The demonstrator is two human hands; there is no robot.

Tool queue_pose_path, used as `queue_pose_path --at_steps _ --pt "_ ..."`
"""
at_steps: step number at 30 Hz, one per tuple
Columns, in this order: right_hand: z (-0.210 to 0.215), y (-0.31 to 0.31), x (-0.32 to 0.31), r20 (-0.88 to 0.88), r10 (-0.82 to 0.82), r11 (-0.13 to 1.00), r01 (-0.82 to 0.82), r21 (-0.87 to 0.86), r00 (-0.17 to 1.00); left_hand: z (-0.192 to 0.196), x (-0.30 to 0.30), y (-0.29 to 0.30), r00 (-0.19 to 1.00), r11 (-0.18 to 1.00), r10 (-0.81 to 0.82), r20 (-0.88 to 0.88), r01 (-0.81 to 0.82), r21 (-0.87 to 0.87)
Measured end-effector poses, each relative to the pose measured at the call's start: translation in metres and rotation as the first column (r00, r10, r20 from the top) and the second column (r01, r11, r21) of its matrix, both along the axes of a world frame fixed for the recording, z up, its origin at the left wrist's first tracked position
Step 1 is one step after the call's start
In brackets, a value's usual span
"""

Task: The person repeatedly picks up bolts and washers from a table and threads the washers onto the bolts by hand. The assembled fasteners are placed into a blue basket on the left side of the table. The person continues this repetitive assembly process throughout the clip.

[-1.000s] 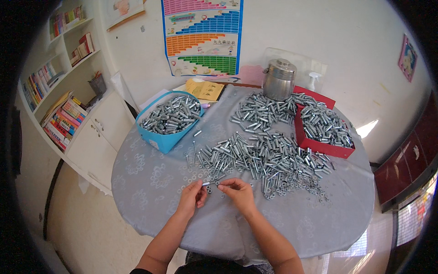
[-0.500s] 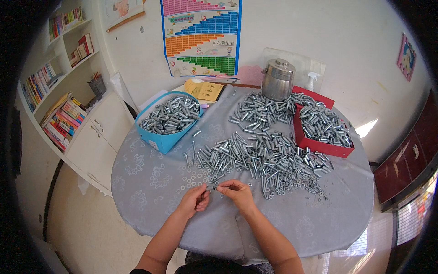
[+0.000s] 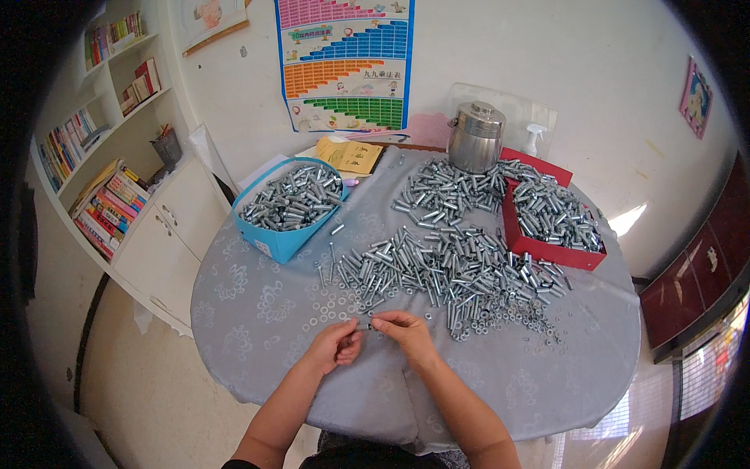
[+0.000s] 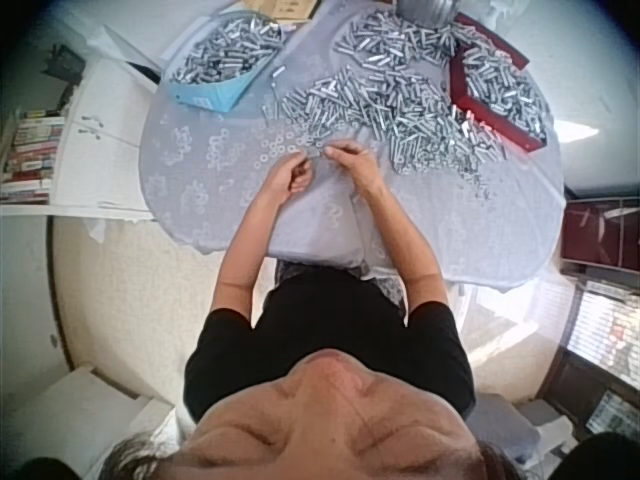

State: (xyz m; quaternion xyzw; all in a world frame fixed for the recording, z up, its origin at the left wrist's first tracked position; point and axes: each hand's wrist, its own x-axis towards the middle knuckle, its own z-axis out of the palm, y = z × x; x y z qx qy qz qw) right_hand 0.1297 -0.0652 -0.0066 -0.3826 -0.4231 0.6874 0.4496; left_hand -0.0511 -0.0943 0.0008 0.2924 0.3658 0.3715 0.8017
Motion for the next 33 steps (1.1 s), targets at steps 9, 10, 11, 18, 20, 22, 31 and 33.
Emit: queue_pose_path --at_steps 9,10,11,18,20,22,31,33 --pt "-0.004 0.001 -0.001 0.012 0.003 0.999 -0.003 -0.051 1.000 -0.008 -0.002 0.001 0.986 0.995 0.008 0.168 0.009 -0.098" --pt "-0.005 0.001 -0.001 0.016 0.006 0.999 -0.005 -0.050 1.000 -0.008 -0.002 0.001 0.986 0.995 0.022 0.165 -0.006 -0.097" --pt "-0.005 0.001 -0.001 0.020 0.010 0.999 -0.009 -0.050 1.000 -0.008 -0.002 0.001 0.986 0.995 0.037 0.163 -0.021 -0.096" --pt "-0.002 0.000 -0.002 0.052 -0.010 0.999 0.008 0.047 0.999 -0.007 -0.001 0.002 0.988 0.993 0.106 0.108 -0.101 -0.053" --pt "0.001 0.000 -0.002 0.092 -0.055 0.992 0.044 0.116 0.994 -0.009 -0.007 0.004 0.974 0.983 0.184 0.131 -0.179 -0.044" --pt "0.006 0.001 0.001 0.420 -0.177 0.861 -0.067 0.504 0.890 -0.005 -0.013 0.005 0.948 0.959 0.283 0.143 -0.282 -0.032" --pt "0.001 -0.009 -0.014 0.659 -0.415 0.510 -0.439 0.740 0.628 -0.001 -0.013 0.004 0.935 0.942 0.332 0.125 -0.335 0.002" --pt "0.001 -0.008 -0.014 0.667 -0.391 0.527 -0.440 0.727 0.634 -0.001 -0.012 0.004 0.935 0.941 0.335 0.116 -0.338 0.008"
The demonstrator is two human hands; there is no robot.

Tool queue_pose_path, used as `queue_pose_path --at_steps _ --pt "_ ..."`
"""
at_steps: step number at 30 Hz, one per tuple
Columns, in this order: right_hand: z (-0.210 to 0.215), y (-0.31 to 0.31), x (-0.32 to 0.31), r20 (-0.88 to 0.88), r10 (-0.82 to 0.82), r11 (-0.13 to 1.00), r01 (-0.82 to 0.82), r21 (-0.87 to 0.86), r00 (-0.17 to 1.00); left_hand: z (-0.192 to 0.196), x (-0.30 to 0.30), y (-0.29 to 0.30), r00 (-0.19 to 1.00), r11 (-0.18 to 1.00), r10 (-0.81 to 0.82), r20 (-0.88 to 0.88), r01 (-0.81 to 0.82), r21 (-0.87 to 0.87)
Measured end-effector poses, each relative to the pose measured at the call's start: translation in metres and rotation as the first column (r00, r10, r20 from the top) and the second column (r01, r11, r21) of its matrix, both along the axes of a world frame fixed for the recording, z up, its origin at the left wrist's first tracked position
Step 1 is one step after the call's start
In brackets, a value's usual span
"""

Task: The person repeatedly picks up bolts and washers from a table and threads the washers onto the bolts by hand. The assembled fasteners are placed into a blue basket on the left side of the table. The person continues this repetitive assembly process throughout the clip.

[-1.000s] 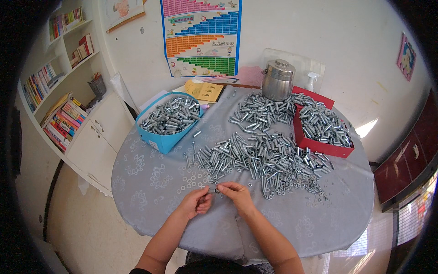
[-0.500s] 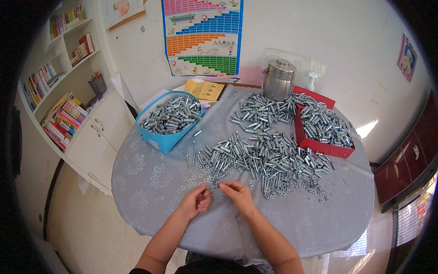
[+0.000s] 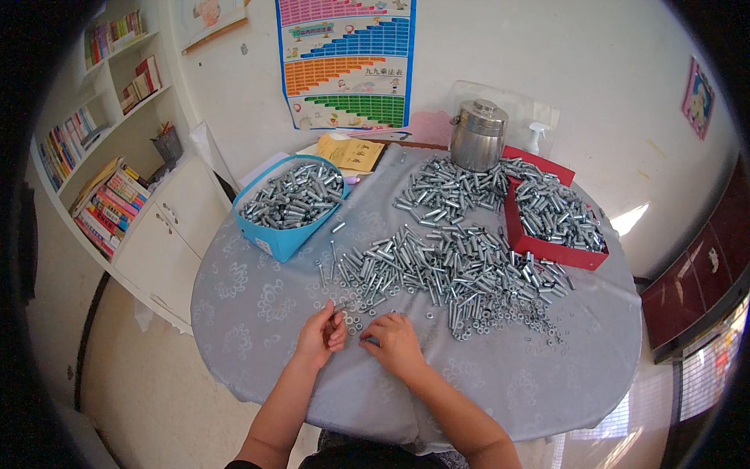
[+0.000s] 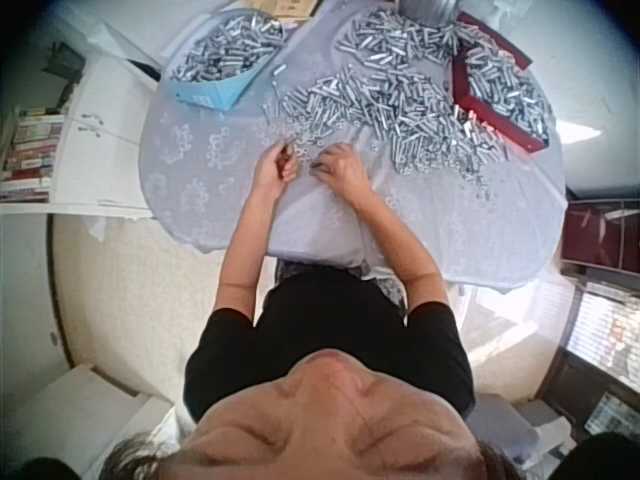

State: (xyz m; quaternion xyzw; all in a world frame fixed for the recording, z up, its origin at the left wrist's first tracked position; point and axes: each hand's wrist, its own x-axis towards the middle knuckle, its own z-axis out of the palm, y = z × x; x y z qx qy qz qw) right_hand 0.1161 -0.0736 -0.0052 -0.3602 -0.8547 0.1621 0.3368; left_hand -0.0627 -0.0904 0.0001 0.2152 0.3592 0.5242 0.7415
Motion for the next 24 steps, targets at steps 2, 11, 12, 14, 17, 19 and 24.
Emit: queue_pose_path --at_steps 2,11,12,14,17,19,24 --pt "0.000 0.001 0.000 -0.015 0.018 1.000 -0.018 -0.022 1.000 0.000 0.001 0.000 1.000 1.000 0.000 -0.005 0.000 0.000" --pt "0.009 0.006 0.010 -0.669 -0.370 0.675 -0.309 -0.671 0.645 0.002 0.008 -0.004 0.980 0.991 -0.130 -0.148 0.131 0.001" --pt "0.008 0.006 0.010 -0.675 -0.364 0.677 -0.316 -0.665 0.642 0.002 0.009 -0.004 0.976 0.988 -0.151 -0.154 0.152 -0.001" --pt "0.004 0.007 0.009 -0.686 -0.352 0.680 -0.331 -0.655 0.637 0.004 0.010 -0.005 0.967 0.981 -0.191 -0.168 0.193 -0.005" --pt "0.002 0.007 0.008 -0.675 -0.357 0.674 -0.322 -0.665 0.646 0.003 0.009 -0.004 0.966 0.977 -0.213 -0.147 0.211 -0.027" --pt "0.002 0.007 0.008 -0.657 -0.356 0.672 -0.306 -0.674 0.665 0.004 0.009 -0.005 0.964 0.972 -0.236 -0.122 0.235 -0.019" --pt "0.004 0.004 0.004 -0.583 -0.295 0.736 -0.209 -0.644 0.757 0.002 0.008 -0.004 0.968 0.971 -0.240 -0.071 0.239 -0.032"
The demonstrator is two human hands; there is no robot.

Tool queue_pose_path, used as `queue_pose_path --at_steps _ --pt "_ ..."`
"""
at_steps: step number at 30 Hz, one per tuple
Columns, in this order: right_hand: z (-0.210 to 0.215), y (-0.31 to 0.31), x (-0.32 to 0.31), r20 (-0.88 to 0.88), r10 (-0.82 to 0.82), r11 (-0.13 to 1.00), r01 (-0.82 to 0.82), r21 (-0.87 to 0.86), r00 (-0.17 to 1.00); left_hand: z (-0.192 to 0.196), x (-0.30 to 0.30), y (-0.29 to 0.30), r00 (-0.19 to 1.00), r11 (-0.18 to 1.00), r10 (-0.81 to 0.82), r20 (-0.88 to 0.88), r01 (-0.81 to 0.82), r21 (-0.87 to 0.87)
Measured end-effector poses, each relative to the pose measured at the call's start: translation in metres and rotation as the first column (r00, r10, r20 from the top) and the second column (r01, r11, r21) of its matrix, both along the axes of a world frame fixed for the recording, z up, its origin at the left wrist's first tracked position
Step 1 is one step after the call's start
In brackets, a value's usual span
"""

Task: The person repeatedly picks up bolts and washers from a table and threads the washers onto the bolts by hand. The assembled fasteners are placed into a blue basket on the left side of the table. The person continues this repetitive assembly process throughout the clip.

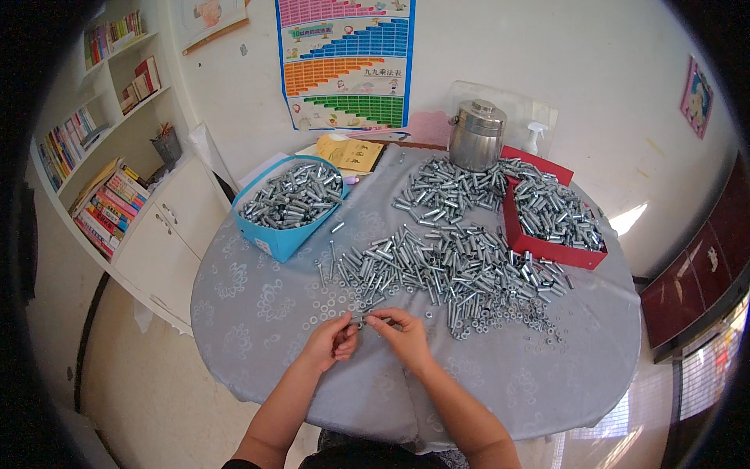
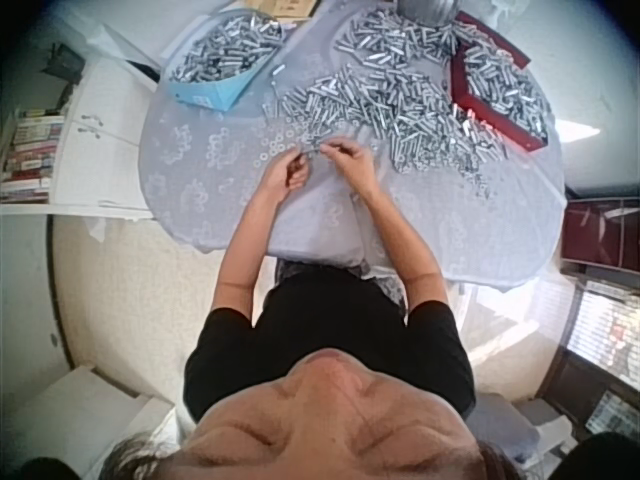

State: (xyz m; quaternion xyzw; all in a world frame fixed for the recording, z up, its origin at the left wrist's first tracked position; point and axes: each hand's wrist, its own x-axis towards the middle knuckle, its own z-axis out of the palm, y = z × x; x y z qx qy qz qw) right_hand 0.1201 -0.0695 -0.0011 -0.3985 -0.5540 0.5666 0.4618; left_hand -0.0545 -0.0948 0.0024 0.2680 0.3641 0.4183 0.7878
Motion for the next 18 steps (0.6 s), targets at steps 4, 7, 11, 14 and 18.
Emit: queue_pose_path --at_steps 4,7,11,14,18 --pt "0.007 -0.002 -0.006 0.213 -0.104 0.949 0.033 0.315 0.972 -0.005 -0.007 0.003 0.990 0.995 0.100 0.097 -0.097 -0.033" --pt "0.002 0.001 -0.006 0.464 -0.269 0.801 -0.072 0.595 0.844 -0.003 -0.015 0.005 0.964 0.976 0.216 0.157 -0.217 -0.011" --pt "0.000 0.001 -0.016 0.610 -0.398 0.715 -0.185 0.674 0.685 0.000 -0.015 0.006 0.954 0.965 0.260 0.147 -0.263 0.002" --pt "-0.010 0.003 -0.019 0.624 -0.371 0.760 -0.162 0.630 0.688 -0.004 -0.014 0.006 0.963 0.970 0.239 0.123 -0.241 0.001" --pt "-0.008 0.006 -0.013 0.505 -0.271 0.812 -0.087 0.577 0.820 -0.006 -0.011 0.006 0.971 0.972 0.233 0.054 -0.233 -0.005"
